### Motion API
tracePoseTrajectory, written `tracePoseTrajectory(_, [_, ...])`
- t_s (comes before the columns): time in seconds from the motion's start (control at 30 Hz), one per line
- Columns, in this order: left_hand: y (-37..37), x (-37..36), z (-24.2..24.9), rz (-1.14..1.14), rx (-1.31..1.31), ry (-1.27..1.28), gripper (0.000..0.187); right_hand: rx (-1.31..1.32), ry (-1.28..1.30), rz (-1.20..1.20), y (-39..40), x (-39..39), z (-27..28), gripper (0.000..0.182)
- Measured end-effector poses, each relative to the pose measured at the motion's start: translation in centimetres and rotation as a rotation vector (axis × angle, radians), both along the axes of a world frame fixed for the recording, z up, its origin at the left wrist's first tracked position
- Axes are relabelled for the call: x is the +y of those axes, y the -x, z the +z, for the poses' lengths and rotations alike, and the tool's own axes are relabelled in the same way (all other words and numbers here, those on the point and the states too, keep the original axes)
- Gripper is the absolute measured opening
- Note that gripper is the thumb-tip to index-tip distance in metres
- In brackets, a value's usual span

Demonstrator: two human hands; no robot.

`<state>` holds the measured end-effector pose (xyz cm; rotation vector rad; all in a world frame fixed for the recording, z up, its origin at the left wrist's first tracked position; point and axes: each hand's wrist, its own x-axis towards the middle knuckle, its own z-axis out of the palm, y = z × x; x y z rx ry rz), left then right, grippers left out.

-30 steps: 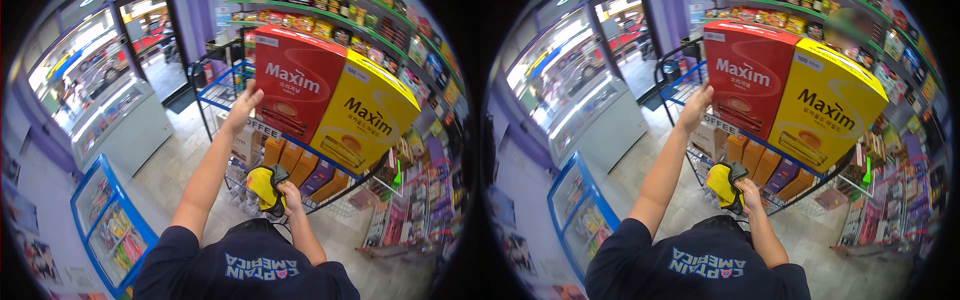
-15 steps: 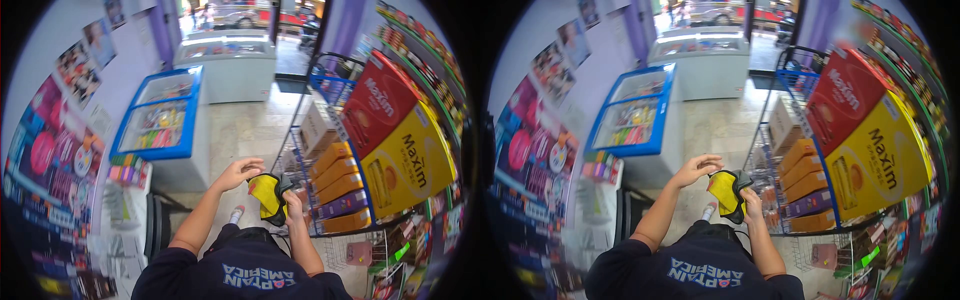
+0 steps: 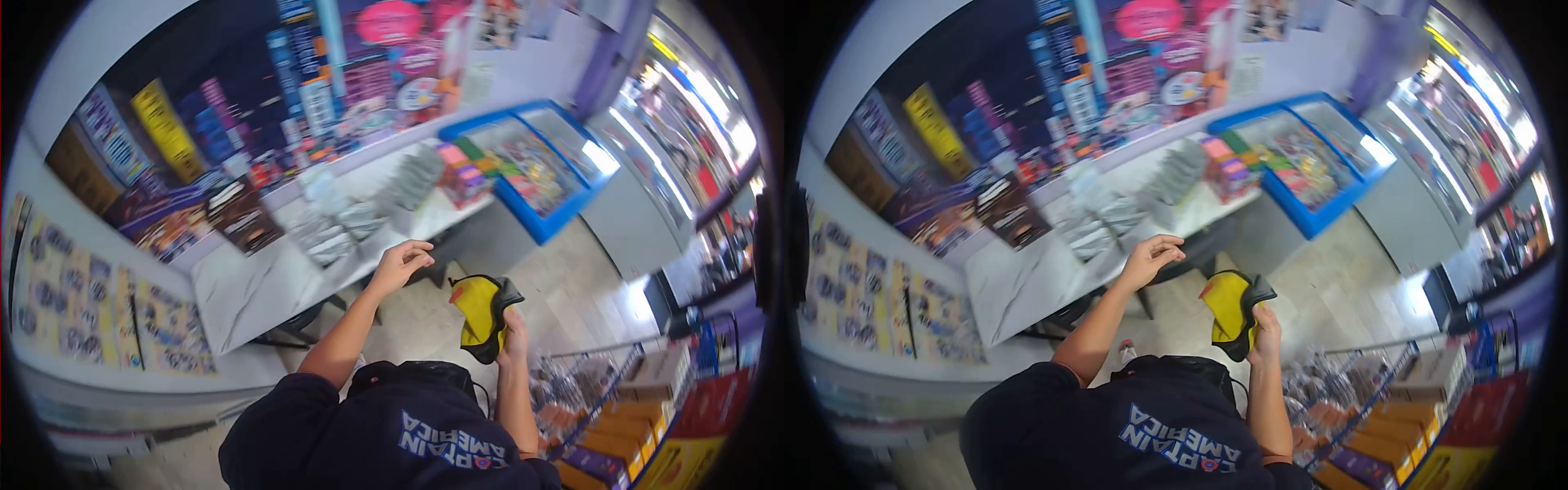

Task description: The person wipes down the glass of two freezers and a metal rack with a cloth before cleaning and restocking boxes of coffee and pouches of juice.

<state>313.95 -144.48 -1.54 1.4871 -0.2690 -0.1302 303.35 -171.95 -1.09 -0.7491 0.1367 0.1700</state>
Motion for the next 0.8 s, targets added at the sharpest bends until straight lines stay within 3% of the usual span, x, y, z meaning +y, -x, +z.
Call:
tracePoseTrajectory(0.1, [0.7, 10.2, 0.3, 0.338, -0.172, -0.16, 0.032, -0.016, 0.017, 0.123, -3.2, 8.0, 1.2, 0.035])
tracePoseTrajectory(0.2, [2.1, 21.4, 2.2, 0.721, -0.35, -0.566, 0.044, -0.039, -0.002, 0.262, -6.0, 16.3, 1.4, 0.042])
tracePoseTrajectory(0.27, [1.4, 30.3, 1.1, 0.925, -0.41, -0.726, 0.067, -0.051, -0.009, 0.341, -7.4, 21.5, 1.6, 0.042])
tracePoseTrajectory(0.33, [0.9, 38.1, 1.2, 1.089, -0.287, -0.939, 0.096, -0.038, -0.033, 0.414, -8.7, 26.2, 2.3, 0.042])
tracePoseTrajectory(0.43, [-0.8, 45.6, 1.0, 1.089, -0.013, -1.143, 0.118, -0.038, -0.067, 0.513, -9.5, 31.0, 2.7, 0.034])
tracePoseTrajectory(0.53, [-3.3, 50.8, 0.2, 0.902, 0.169, -1.17, 0.13, -0.065, 0.012, 0.565, -10.1, 33.8, 3.2, 0.031])
tracePoseTrajectory(0.67, [-5.5, 55.0, -3.8, 0.706, -0.086, -1.09, 0.127, -0.093, 0.161, 0.571, -10.8, 35.5, 3.0, 0.026])
tracePoseTrajectory(0.73, [-3.8, 51.4, -0.5, 0.742, -0.017, -1.115, 0.117, -0.11, 0.21, 0.56, -11.5, 36.1, 3.7, 0.023])
tracePoseTrajectory(0.8, [-2.5, 48.1, -0.2, 0.802, 0.037, -1.096, 0.114, -0.167, 0.28, 0.572, -12.6, 36.8, 4.2, 0.022])
